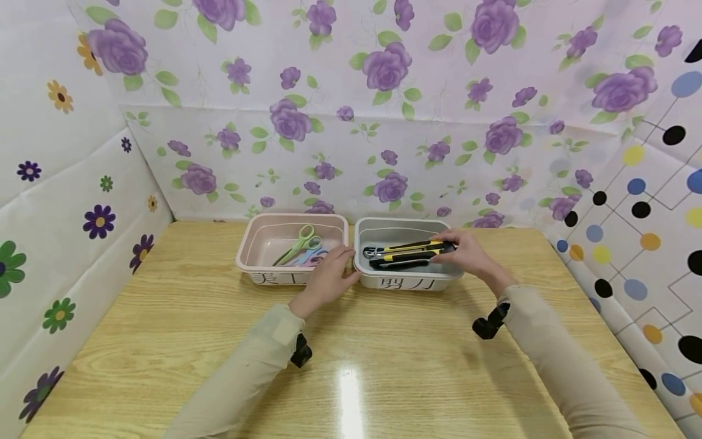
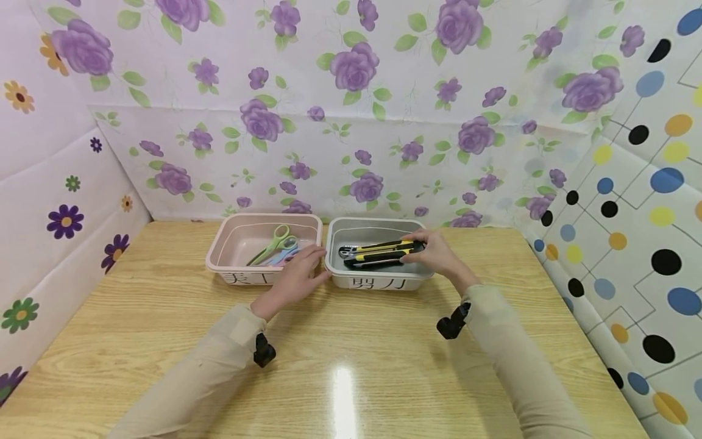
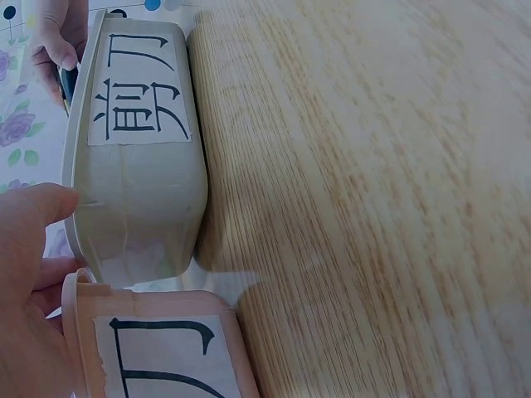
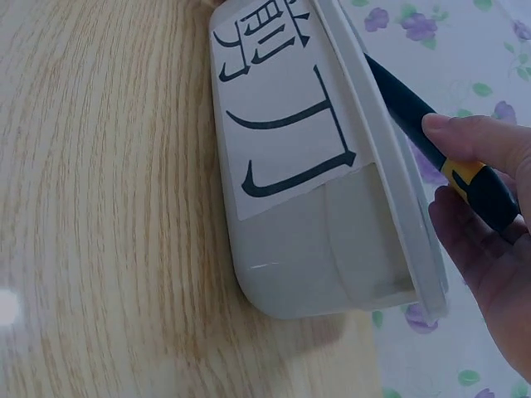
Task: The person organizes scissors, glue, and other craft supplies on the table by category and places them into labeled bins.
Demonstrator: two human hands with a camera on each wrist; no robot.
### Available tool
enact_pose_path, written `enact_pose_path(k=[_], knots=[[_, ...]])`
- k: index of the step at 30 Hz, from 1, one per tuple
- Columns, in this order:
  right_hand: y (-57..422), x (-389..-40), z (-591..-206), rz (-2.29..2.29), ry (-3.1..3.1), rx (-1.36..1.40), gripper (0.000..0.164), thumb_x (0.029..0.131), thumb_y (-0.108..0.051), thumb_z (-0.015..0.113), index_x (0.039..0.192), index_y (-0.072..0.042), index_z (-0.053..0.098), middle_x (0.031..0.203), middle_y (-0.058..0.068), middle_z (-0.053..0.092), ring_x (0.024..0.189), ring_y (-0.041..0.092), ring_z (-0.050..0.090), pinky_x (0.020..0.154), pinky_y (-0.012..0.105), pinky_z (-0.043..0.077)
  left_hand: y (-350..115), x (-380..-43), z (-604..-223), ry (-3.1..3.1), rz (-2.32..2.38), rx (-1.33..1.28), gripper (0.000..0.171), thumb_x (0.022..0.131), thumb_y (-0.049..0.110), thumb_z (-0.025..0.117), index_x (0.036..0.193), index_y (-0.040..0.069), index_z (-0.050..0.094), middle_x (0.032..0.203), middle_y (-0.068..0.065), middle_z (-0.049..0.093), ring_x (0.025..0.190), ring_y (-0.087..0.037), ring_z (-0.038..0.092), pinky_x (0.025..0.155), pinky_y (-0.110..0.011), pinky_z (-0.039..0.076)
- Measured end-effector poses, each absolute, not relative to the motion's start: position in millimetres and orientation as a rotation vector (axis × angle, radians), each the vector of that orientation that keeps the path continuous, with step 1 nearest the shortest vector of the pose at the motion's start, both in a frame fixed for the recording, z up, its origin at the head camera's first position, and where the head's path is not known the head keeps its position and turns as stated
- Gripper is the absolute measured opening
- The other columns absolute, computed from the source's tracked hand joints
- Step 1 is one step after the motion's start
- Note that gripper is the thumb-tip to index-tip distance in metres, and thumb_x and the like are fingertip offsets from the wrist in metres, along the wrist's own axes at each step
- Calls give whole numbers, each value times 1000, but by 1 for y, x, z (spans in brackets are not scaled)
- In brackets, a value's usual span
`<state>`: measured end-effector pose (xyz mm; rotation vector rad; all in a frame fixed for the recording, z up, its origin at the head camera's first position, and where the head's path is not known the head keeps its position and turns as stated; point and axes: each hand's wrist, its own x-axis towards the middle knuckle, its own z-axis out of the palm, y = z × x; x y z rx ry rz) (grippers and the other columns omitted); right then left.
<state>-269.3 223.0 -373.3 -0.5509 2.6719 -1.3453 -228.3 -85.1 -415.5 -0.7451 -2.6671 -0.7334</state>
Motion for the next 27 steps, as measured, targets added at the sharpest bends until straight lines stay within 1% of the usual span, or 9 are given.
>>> enact_pose_path(k=[4,7,13,16,20,22,27], knots=[[229,-282,-392,-1332,2665,-560,53,71,-14,77,118,-1,58,129,19,46,123,35,36,99,50,33,-85,-229,-416,-2651,-735,-752,47,84,23,65,119,-5,54,123,-14,52,118,-27,45,102,-34,35],[227,-283,-393,-1324,2660,-563,53,72,-13,76,120,0,57,131,22,44,125,36,35,99,50,34,-85,-229,-416,-2644,-732,-752,47,83,23,66,119,-6,54,123,-14,52,118,-27,45,101,-34,35],[224,-282,-395,-1316,2638,-557,52,74,-11,74,121,0,56,134,23,42,128,36,31,101,52,31,-85,-229,-417,-2648,-740,-750,48,83,25,66,119,-5,54,124,-14,51,119,-27,44,103,-34,33],[223,-282,-395,-1313,2628,-550,52,75,-12,74,122,0,56,135,23,40,129,37,30,101,52,30,-85,-229,-417,-2643,-745,-752,49,83,25,67,119,-5,54,124,-14,52,119,-27,44,103,-34,33],[220,-284,-397,-1299,2638,-557,52,75,-13,74,122,0,55,136,24,38,131,37,25,103,52,26,-85,-229,-417,-2634,-746,-758,48,83,25,67,118,-5,54,123,-14,52,119,-27,44,103,-34,34],[219,-285,-397,-1305,2637,-564,52,75,-13,74,122,0,55,136,23,40,130,36,27,103,52,26,-85,-229,-417,-2630,-747,-759,48,83,24,67,118,-5,55,122,-14,52,118,-27,44,102,-34,34],[216,-286,-394,-1376,2616,-600,51,76,-13,73,121,2,55,127,23,47,119,37,41,98,51,34,-85,-230,-418,-2627,-736,-762,47,83,24,67,118,-5,55,122,-14,52,118,-26,45,102,-34,34]])
